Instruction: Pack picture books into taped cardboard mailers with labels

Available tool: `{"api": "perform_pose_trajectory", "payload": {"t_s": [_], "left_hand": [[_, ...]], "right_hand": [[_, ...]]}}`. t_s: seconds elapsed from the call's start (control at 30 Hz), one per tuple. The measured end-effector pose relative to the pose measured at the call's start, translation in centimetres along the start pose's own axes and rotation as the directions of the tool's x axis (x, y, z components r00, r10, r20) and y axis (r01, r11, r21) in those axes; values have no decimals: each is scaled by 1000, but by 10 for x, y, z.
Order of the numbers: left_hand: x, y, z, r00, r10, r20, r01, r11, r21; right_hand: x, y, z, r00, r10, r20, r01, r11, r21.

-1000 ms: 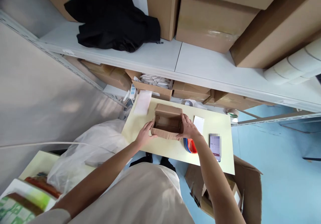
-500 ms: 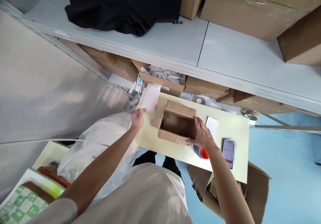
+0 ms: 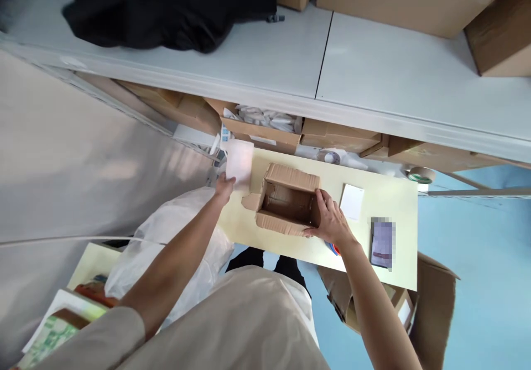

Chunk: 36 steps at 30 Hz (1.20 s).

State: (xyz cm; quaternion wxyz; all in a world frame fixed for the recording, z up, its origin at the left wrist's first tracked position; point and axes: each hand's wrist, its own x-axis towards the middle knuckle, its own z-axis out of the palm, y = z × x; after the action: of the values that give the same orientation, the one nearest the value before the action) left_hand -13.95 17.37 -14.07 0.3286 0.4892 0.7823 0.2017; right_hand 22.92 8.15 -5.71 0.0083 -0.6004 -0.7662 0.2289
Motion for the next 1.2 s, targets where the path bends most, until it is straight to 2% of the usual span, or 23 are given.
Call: {"api": "perform_pose_trajectory", "payload": {"t_s": [0.07, 0.13, 0.2, 0.27, 0.33, 0.43, 0.57, 0.7, 0.8, 0.87, 0.93, 0.97, 1.0, 1.03, 1.07, 1.1, 1.13, 1.17, 1.2], "left_hand": [[-23, -2, -28, 998, 4, -68, -7, 999, -47], [-43, 3, -56, 987, 62, -146, -85, 984, -154], [-58, 20, -79, 971, 151, -186, -185, 966, -178], [-69, 48, -91, 946, 284, -158, -312, 931, -192], [-78, 81, -91, 917, 394, -61, -399, 898, -187], [-87, 122, -72, 864, 487, 128, -481, 873, -80], [-89, 141, -32, 812, 493, 314, -536, 842, 64], [-93, 140, 8, 804, 440, 399, -543, 818, 192], [-111, 139, 23, 804, 437, 403, -561, 782, 272], [-127, 134, 23, 787, 517, 337, -608, 742, 282], [-142, 120, 15, 774, 614, 153, -629, 721, 291], [-148, 109, 10, 787, 616, 25, -597, 751, 284], [-152, 97, 6, 821, 562, -94, -529, 813, 241], [-154, 85, 2, 870, 461, -174, -438, 885, 155], [-155, 72, 0, 922, 334, -194, -335, 942, 32], [-155, 60, -1, 960, 230, -162, -245, 966, -77], [-155, 51, -1, 976, 183, -118, -199, 970, -143], [-154, 43, 0, 981, 187, -52, -194, 960, -200], [-153, 37, 1, 968, 250, 18, -238, 941, -240]], "right_hand": [[0, -1, 2, 1000, -6, -15, 6, 1000, 9], [0, -2, 3, 1000, -12, -26, 13, 1000, 12], [-1, -2, 5, 999, -22, -43, 23, 999, 25], [-1, -1, 8, 997, -18, -70, 22, 998, 55], [-2, 0, 11, 995, -1, -101, 11, 995, 98], [-2, 2, 15, 991, -8, -134, 31, 985, 171], [-3, 7, 17, 988, -37, -152, 72, 971, 228], [-7, 8, 16, 991, -3, -137, 36, 971, 237], [-9, 7, 15, 992, -12, -122, 39, 973, 226], [-10, 6, 14, 993, -19, -114, 43, 978, 204], [-12, 7, 14, 994, -27, -107, 45, 984, 173], [-13, 8, 15, 993, -29, -112, 47, 986, 161], [-16, 9, 17, 991, -21, -131, 42, 987, 158], [-20, 11, 20, 986, 5, -169, 24, 985, 168], [-24, 13, 24, 973, 53, -223, -8, 980, 199], [-30, 15, 29, 951, 125, -284, -51, 966, 254], [-36, 17, 34, 919, 208, -334, -92, 939, 331], [-42, 18, 40, 890, 281, -360, -117, 902, 415], [-49, 19, 45, 876, 320, -362, -117, 867, 484]]}}
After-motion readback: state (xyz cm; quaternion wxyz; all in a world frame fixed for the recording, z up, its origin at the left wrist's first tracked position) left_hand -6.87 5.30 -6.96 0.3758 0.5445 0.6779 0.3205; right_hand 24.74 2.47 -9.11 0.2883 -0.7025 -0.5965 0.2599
